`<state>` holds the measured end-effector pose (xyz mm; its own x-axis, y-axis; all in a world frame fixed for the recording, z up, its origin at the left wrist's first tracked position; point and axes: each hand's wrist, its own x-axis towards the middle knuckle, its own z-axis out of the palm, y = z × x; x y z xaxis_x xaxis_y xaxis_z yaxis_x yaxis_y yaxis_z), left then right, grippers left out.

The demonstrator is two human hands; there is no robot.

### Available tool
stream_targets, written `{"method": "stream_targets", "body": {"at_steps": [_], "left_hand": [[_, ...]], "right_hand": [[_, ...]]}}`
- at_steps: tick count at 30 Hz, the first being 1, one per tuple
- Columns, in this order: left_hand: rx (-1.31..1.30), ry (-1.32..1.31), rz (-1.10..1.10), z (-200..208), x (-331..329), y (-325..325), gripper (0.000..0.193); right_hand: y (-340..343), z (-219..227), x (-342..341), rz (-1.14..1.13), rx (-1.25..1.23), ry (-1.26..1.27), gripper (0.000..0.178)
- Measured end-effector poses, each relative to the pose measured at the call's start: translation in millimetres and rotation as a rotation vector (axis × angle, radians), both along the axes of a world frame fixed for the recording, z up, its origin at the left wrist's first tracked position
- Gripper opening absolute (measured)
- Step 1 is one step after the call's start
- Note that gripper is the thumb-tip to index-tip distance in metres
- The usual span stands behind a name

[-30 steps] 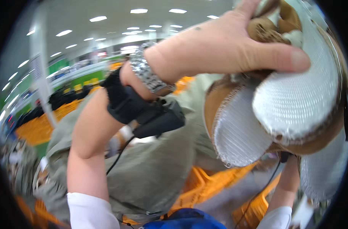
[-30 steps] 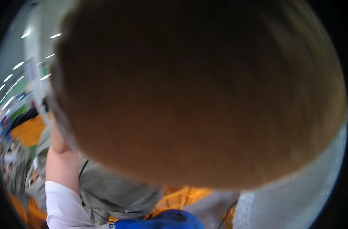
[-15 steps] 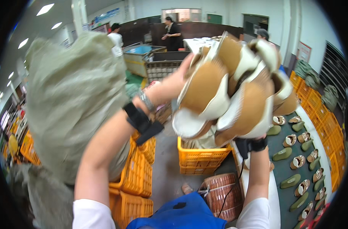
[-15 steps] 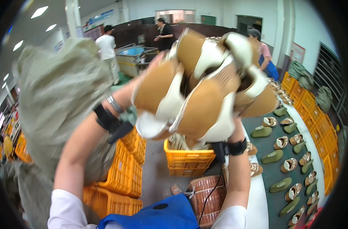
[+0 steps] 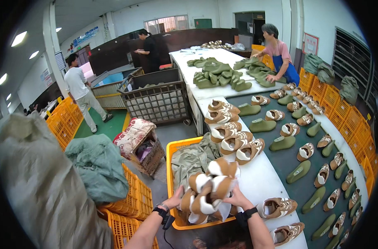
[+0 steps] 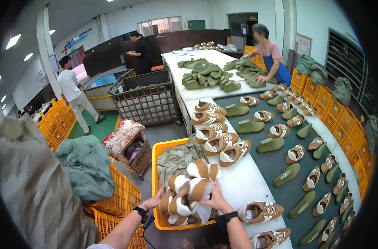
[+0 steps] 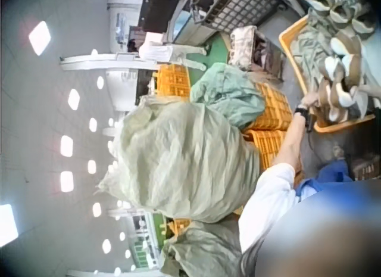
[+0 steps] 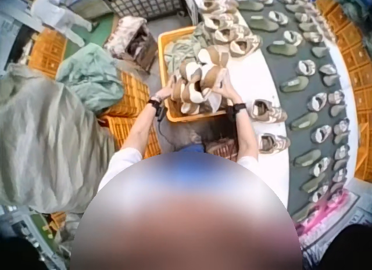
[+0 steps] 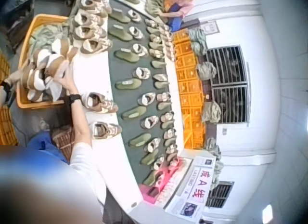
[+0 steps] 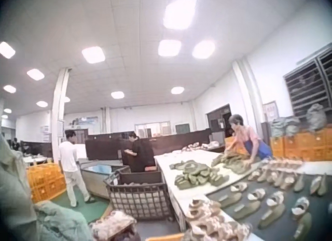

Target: The person removes brown and white shoes from a large sack and places them into a yellow crate. They then pick up green shoe lasts from a table and place them into the shoes. The person continues to handle shoes and lasts, arranging them on the table and in the crate.

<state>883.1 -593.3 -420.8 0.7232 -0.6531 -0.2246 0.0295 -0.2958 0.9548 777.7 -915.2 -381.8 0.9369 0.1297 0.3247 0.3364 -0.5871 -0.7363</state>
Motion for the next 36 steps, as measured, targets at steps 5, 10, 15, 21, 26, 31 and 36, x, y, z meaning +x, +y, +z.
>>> {"method": "stream_targets", "body": {"at_steps": [5,10,15,21,26,31,36], "left_hand": [[-0.246,0.496,0.703,-66,-13,15,0.071],[0.013,0.205,0.514,-70,-24,-6,0.072],[0.285,0.001,0.572,-13,-94,31,0.067],[0.255,-0.173,0.247,101,-284,105,0.046],[0.201,-0.329,0.518,233,-472,193,0.054],[0.339,-0.638,1.007,363,-705,200,0.044],[0.789,-0.959,1.652,437,-835,195,0.030]], "right_hand": [[40,-112,8,-0.388,-0.155,0.632,0.094],[37,-141,3,-0.480,-0.116,0.550,0.082],[39,-68,-28,-0.600,-0.044,0.161,0.048],[225,137,-65,0.106,0.726,0.086,0.030],[417,308,-194,1.146,0.662,-0.236,0.028],[546,413,-339,1.652,0.590,-0.769,0.026],[633,436,-433,1.942,0.193,-0.665,0.014]]}}
